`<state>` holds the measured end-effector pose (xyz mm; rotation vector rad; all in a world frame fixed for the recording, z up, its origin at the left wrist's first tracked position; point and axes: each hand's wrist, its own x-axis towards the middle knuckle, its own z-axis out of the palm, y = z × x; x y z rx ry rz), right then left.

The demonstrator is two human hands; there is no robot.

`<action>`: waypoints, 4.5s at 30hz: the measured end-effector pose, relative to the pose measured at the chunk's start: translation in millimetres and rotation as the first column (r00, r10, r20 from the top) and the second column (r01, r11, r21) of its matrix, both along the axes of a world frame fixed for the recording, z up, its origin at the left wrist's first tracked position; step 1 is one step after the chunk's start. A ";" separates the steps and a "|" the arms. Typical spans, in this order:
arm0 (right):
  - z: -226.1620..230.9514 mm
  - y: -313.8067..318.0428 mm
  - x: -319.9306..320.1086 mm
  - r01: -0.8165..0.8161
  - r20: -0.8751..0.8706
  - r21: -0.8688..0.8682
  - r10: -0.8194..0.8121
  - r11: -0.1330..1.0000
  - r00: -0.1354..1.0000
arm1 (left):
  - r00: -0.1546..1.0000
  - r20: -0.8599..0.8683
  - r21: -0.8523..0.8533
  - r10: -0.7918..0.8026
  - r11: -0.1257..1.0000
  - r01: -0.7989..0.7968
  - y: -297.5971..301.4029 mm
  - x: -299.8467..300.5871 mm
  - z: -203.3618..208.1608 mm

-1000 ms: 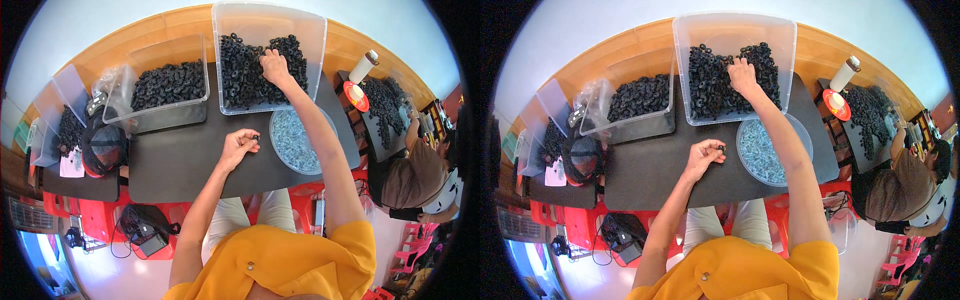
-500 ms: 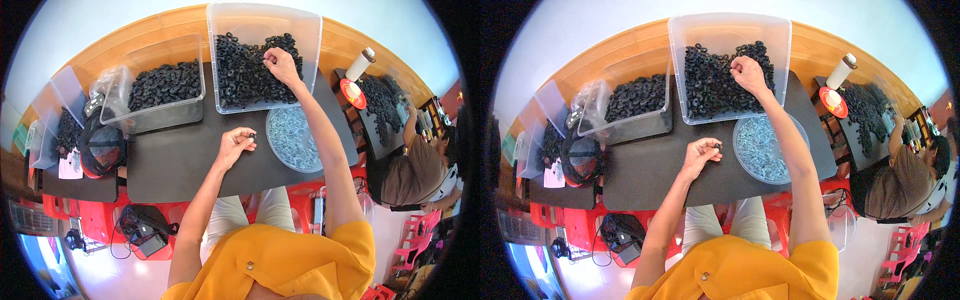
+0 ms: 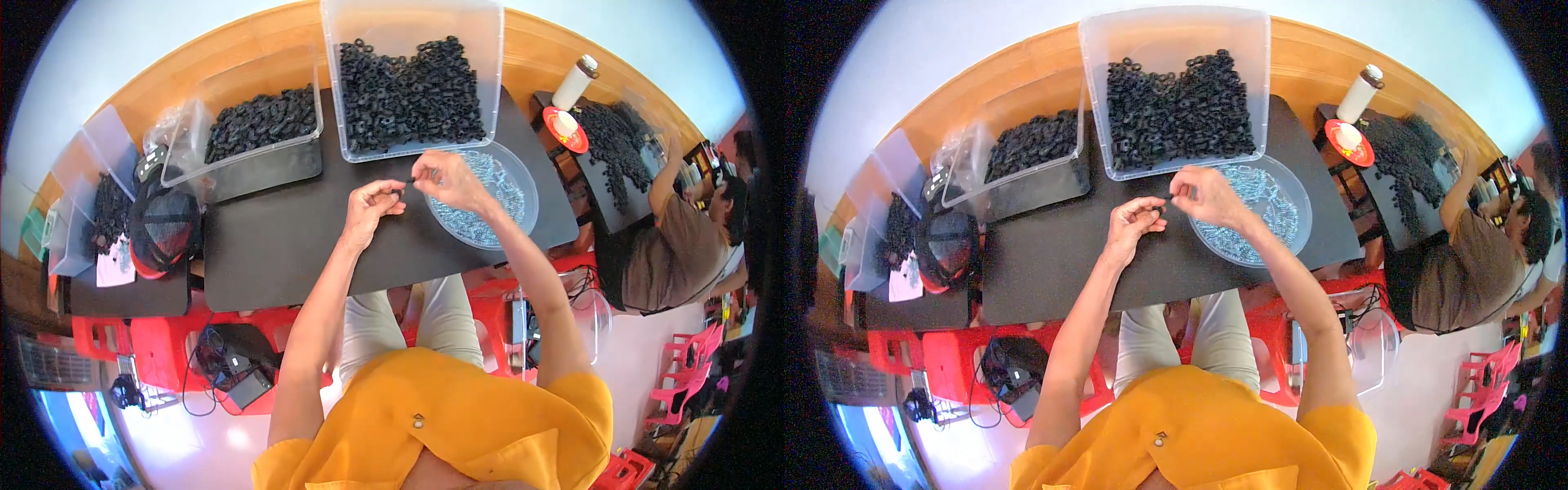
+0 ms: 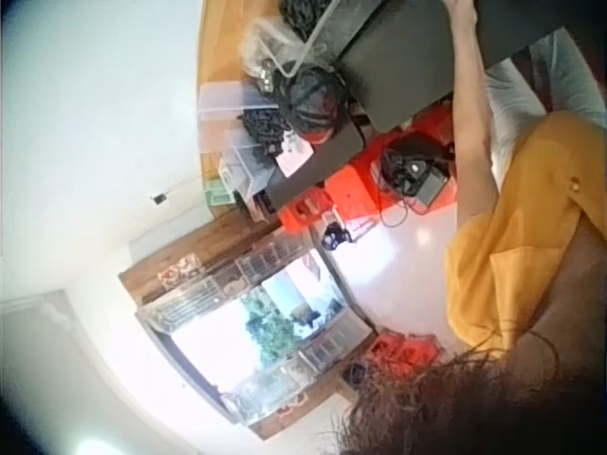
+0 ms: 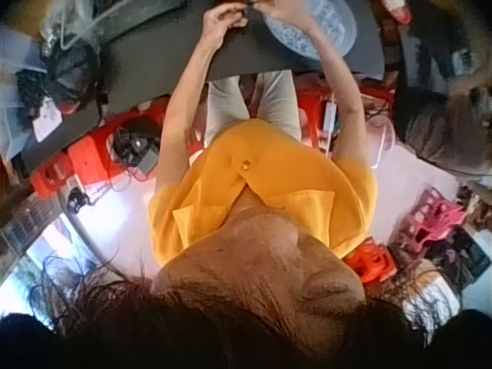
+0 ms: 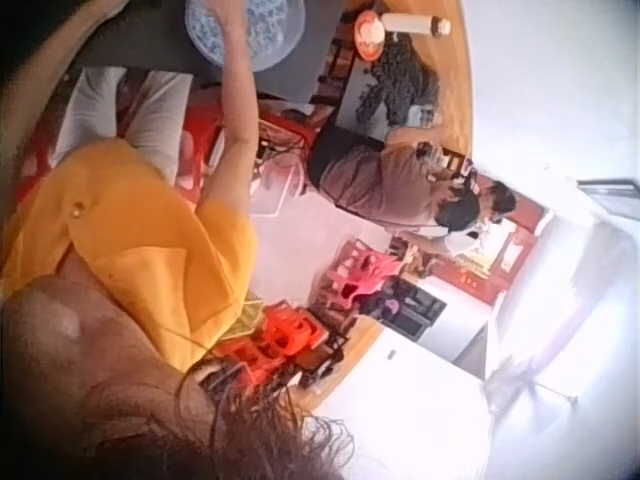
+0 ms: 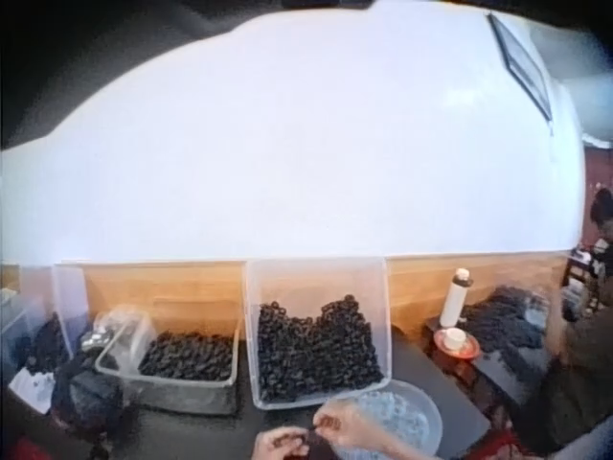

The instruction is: The recorder is assembling small black plastic components by inserting clear plastic pieces into them.

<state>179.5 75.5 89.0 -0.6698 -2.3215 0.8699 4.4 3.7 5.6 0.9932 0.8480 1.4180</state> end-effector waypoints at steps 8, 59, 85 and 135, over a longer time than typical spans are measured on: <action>-37.8 -14.1 -12.2 0.057 0.064 0.266 -0.076 0.962 0.995 | 0.978 -0.183 -0.019 0.097 0.995 -0.102 -13.5 4.7 10.3; -32.0 -26.1 -12.9 0.147 -0.199 -0.311 -0.216 0.939 0.956 | 0.993 -0.001 0.032 0.116 0.993 -0.116 -4.1 1.8 -2.8; -20.5 -31.3 -12.8 0.243 0.050 0.085 -0.248 0.966 0.968 | 0.981 -0.155 0.012 0.114 0.993 -0.113 -2.9 8.9 -4.2; -54.2 -61.2 -58.6 0.334 -0.018 0.520 -0.381 0.786 0.924 | 0.917 -0.213 -0.069 0.336 0.931 -0.357 -11.9 -5.5 -6.7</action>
